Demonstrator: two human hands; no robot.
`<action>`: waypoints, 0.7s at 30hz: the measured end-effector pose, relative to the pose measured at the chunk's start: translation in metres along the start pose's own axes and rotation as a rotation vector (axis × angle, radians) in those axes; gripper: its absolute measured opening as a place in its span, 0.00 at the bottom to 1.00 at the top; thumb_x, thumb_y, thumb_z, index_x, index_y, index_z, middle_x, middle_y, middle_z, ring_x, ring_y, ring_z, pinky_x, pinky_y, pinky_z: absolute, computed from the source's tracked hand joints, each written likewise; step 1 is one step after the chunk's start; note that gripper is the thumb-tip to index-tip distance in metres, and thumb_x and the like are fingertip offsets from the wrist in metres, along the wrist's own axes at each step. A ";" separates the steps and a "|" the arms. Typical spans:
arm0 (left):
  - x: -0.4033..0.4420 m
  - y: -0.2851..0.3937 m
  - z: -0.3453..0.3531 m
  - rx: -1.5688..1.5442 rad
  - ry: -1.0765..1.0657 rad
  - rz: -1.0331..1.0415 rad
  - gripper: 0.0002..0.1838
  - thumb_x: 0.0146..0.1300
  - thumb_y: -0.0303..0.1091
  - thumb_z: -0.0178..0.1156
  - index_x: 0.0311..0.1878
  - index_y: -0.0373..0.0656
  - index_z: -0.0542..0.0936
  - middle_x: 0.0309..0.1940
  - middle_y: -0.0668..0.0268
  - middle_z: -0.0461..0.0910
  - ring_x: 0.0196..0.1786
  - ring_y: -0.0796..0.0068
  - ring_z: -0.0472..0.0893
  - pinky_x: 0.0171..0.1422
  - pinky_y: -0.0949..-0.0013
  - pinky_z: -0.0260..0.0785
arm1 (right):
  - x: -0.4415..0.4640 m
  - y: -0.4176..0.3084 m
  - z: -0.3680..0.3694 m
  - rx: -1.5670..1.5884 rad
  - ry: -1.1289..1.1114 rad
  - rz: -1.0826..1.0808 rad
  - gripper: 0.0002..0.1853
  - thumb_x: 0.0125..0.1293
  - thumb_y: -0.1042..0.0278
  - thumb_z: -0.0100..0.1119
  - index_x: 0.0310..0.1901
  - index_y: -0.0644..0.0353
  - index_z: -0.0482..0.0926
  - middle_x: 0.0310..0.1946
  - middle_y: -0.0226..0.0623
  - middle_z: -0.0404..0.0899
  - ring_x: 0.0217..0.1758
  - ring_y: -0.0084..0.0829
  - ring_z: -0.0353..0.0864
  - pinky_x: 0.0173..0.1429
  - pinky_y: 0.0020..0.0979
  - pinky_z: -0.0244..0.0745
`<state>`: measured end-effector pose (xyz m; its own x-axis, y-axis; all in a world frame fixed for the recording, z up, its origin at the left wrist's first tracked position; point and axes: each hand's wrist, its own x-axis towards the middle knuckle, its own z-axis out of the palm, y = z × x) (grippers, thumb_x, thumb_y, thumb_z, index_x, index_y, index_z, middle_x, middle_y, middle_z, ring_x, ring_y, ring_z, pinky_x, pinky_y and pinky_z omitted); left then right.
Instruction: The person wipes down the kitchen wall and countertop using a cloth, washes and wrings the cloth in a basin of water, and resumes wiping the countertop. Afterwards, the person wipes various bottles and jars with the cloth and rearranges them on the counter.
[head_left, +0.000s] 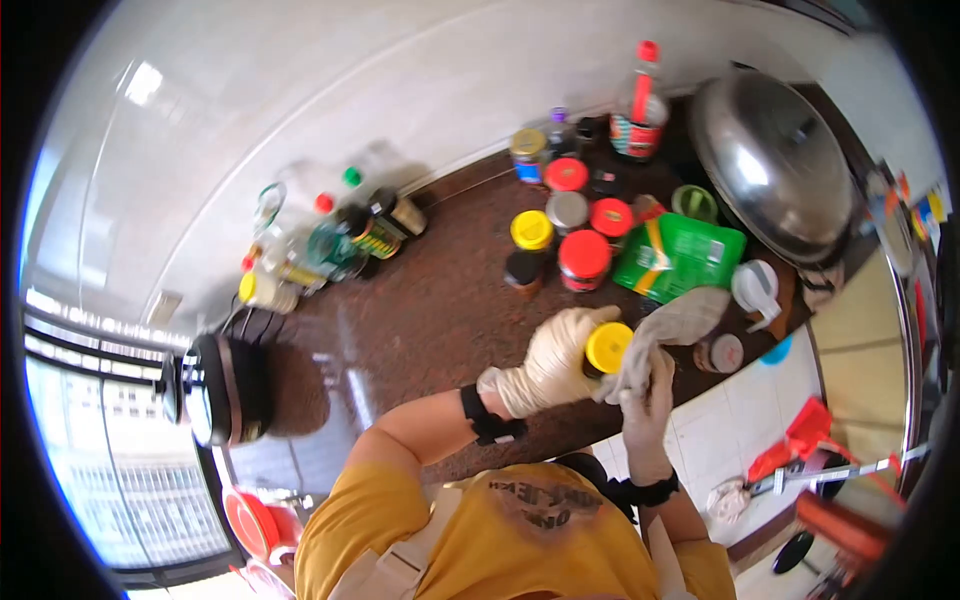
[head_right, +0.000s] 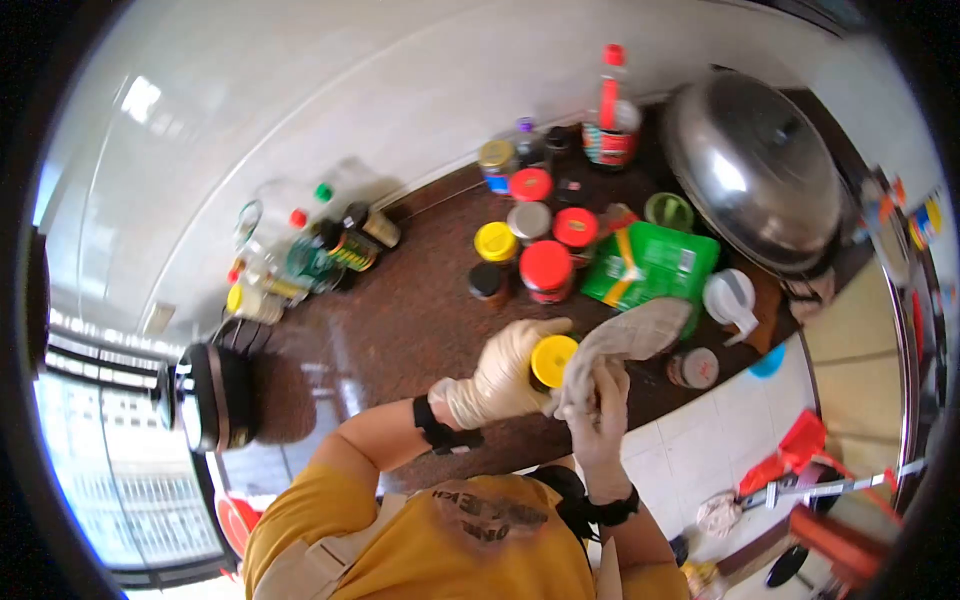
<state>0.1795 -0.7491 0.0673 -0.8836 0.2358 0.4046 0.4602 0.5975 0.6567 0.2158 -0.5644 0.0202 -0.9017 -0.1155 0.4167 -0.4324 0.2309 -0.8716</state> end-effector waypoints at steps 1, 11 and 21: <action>-0.009 0.004 -0.004 -0.038 0.008 -0.052 0.45 0.36 0.46 0.80 0.62 0.45 0.74 0.48 0.56 0.80 0.49 0.51 0.81 0.55 0.55 0.74 | 0.003 0.005 0.012 -0.040 -0.013 -0.047 0.34 0.75 0.48 0.50 0.69 0.71 0.64 0.62 0.49 0.72 0.65 0.39 0.73 0.72 0.41 0.64; -0.071 0.036 -0.094 -0.031 0.223 0.043 0.40 0.41 0.36 0.78 0.61 0.41 0.76 0.45 0.58 0.81 0.42 0.55 0.81 0.46 0.57 0.75 | 0.018 -0.015 0.129 1.311 -0.215 0.503 0.23 0.79 0.52 0.42 0.64 0.61 0.67 0.55 0.37 0.75 0.57 0.29 0.75 0.65 0.34 0.69; -0.115 -0.004 -0.141 -0.049 0.336 0.002 0.39 0.43 0.38 0.79 0.61 0.40 0.76 0.45 0.59 0.81 0.41 0.54 0.80 0.46 0.59 0.73 | -0.023 -0.002 0.184 1.135 -0.325 0.682 0.19 0.79 0.59 0.37 0.59 0.61 0.72 0.57 0.38 0.76 0.62 0.34 0.75 0.72 0.36 0.66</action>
<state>0.2915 -0.8870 0.1082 -0.8084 -0.0340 0.5877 0.4724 0.5580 0.6822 0.2378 -0.7396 -0.0350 -0.8229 -0.5553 -0.1203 0.4783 -0.5625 -0.6744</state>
